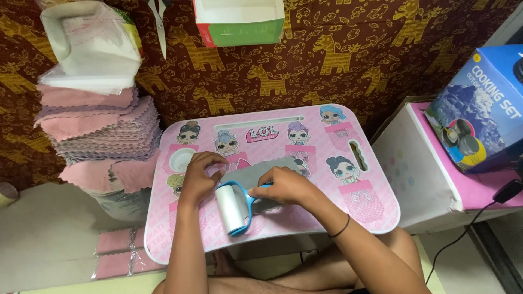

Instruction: The person uses a lint roller to clean small pieces of fabric on a small table, then places the fabric into a clear plastic bag.

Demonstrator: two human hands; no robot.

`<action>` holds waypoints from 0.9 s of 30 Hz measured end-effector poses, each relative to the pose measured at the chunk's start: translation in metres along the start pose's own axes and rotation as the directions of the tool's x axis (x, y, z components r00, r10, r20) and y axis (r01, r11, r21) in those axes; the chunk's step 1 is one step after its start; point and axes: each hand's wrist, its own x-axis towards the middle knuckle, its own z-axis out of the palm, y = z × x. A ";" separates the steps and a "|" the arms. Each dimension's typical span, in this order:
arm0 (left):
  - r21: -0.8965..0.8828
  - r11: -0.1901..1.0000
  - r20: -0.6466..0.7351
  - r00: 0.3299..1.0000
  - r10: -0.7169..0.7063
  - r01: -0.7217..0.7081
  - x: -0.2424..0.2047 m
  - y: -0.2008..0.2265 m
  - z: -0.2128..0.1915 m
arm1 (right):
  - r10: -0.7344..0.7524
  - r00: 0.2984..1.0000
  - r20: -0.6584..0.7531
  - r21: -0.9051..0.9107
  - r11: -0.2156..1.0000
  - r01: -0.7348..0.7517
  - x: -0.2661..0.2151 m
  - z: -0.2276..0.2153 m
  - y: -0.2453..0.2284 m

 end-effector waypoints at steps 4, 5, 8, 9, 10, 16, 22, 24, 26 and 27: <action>0.013 1.000 0.003 1.000 0.026 -0.026 0.001 -0.007 0.000 | -0.005 1.000 0.003 -0.020 1.000 0.005 -0.004 -0.017 0.020; 0.008 1.000 0.006 1.000 0.024 -0.025 0.001 -0.005 0.000 | -0.001 1.000 -0.010 0.003 1.000 0.001 -0.007 -0.025 0.027; -0.003 1.000 0.012 1.000 0.015 -0.015 0.000 0.001 -0.002 | 0.058 0.997 -0.045 0.039 0.998 -0.056 -0.016 -0.047 0.065; -0.007 1.000 0.016 1.000 0.007 -0.007 -0.001 0.002 -0.002 | 0.112 0.991 -0.070 0.055 0.993 -0.108 -0.020 -0.054 0.081; -0.010 1.000 0.016 1.000 0.006 -0.006 -0.001 0.001 -0.001 | 0.114 0.991 -0.069 0.053 0.992 -0.111 -0.026 -0.061 0.095; 0.007 1.000 0.006 1.000 0.017 -0.017 -0.001 -0.001 0.000 | 0.140 0.977 -0.158 0.127 0.985 -0.120 -0.063 -0.089 0.142; 0.015 1.000 0.001 1.000 0.021 -0.021 0.000 -0.004 0.001 | 0.085 0.967 -0.239 0.017 0.996 -0.083 -0.113 -0.064 0.124; 0.011 1.000 -0.003 1.000 0.020 -0.020 0.000 -0.005 0.001 | 0.121 0.946 -0.301 -0.107 0.981 -0.159 -0.130 -0.053 0.106; 0.010 1.000 -0.022 1.000 -0.019 0.019 -0.003 0.011 0.001 | 0.026 0.901 -0.433 -0.202 0.971 -0.125 -0.141 -0.026 0.090; 0.007 0.999 -0.037 0.998 -0.052 0.053 -0.003 0.019 0.001 | -0.074 0.830 -0.553 -0.294 0.949 -0.111 -0.148 -0.012 0.083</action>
